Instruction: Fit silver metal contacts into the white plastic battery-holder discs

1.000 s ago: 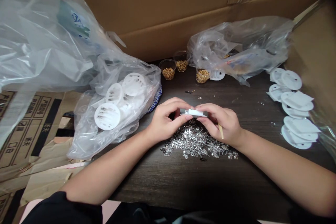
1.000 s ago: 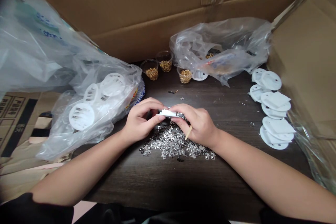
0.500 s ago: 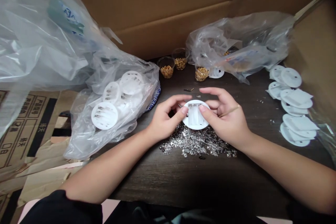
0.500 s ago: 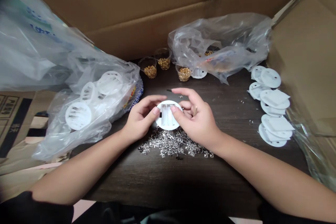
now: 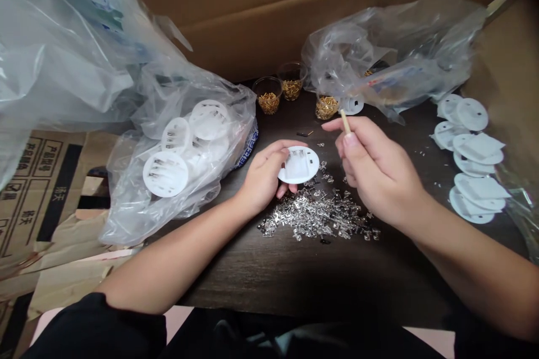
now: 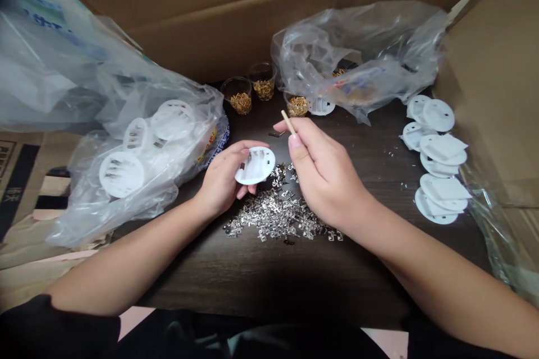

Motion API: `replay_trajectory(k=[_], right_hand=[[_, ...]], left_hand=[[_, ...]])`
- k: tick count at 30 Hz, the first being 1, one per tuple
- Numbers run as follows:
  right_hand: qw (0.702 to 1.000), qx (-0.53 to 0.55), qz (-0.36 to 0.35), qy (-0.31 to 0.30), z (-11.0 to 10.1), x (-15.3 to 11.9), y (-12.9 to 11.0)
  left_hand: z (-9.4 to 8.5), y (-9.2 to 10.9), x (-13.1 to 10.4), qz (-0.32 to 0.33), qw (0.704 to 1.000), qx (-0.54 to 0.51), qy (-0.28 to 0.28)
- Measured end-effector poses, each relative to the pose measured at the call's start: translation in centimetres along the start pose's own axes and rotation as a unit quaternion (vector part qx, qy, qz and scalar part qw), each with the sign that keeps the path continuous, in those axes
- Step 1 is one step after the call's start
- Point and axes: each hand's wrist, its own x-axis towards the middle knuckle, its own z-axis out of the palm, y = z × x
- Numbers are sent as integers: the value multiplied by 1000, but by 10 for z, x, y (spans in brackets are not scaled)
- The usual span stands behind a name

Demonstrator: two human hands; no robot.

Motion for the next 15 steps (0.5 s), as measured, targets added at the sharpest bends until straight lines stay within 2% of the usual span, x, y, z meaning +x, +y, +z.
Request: replay_trajectory(k=[3,6,10,15], right_hand=[[997,-63,8,-48,-12,6,-12],[990,-93,-5,-108,-14,15,-21],[977,-150,-15,-151,-4,29,-23],[961,-228,-16,-156,11,39,-21]], left_hand=[[-3,-2,3,13,1000,18,21],[-5,-4,5,26,997,51,44],[-7,-5,6,51,994,70,69],[-8,-10,6,75,992,75,67]])
